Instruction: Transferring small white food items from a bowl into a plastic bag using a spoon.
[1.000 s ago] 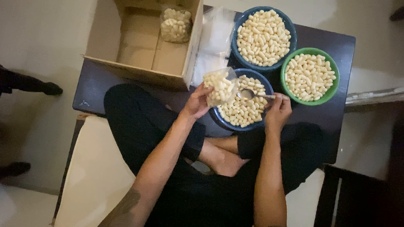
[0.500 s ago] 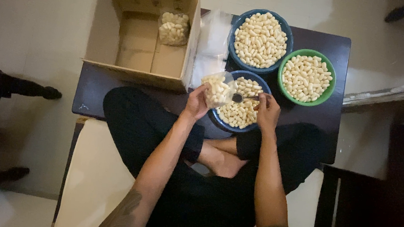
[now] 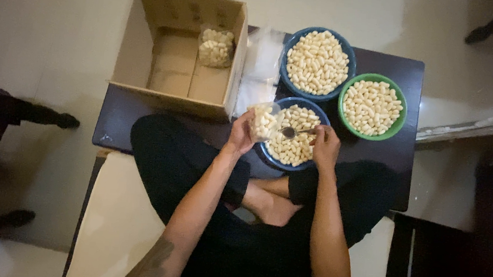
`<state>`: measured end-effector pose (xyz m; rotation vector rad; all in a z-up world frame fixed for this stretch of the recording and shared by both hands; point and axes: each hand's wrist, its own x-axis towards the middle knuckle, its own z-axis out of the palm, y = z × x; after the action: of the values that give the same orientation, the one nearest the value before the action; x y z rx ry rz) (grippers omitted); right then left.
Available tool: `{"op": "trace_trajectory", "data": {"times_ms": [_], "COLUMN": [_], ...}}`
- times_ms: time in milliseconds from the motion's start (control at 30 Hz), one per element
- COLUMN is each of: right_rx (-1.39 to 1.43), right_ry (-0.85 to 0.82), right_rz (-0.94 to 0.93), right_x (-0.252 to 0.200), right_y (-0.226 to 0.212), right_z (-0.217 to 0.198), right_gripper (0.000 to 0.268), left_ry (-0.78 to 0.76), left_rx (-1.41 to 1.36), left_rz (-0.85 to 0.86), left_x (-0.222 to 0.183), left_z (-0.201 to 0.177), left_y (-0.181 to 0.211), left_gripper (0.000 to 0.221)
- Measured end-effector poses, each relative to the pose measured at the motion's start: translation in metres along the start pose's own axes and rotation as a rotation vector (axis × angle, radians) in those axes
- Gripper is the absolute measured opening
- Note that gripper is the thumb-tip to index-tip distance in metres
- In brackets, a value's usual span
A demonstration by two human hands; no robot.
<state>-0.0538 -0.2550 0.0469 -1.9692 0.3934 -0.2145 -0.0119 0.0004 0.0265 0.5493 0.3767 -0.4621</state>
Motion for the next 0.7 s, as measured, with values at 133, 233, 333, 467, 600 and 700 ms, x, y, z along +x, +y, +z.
{"op": "trace_trajectory", "data": {"times_ms": [133,233,333,467,600,700], "right_rx": [0.020,0.062,0.110,0.144,0.171,0.123], "right_ry": [-0.005,0.034,0.130,0.220,0.220,0.219], "right_rz": [0.013,-0.019,0.011,0.029,0.076,0.049], "right_x": [-0.004,-0.004,-0.003,0.001,-0.004,-0.005], "right_y": [-0.010,-0.005,-0.011,0.005,0.001,-0.011], "right_z": [-0.002,-0.006,-0.009,-0.011,-0.011,-0.013], "right_gripper": [0.022,0.021,0.023,0.022,0.022,0.021], "left_ry": [0.000,-0.006,0.023,0.048,0.068,0.068], "left_rx": [-0.018,-0.009,-0.044,-0.055,-0.054,-0.015], "left_rz": [0.027,0.037,0.044,0.035,-0.018,-0.033], "left_x": [-0.011,-0.008,-0.001,-0.020,-0.063,-0.038], "left_z": [0.012,0.011,0.007,0.038,0.086,0.053], "left_y": [0.003,0.002,0.003,0.011,0.031,0.019], "left_gripper": [0.050,0.054,0.053,0.055,0.057,0.057]}}
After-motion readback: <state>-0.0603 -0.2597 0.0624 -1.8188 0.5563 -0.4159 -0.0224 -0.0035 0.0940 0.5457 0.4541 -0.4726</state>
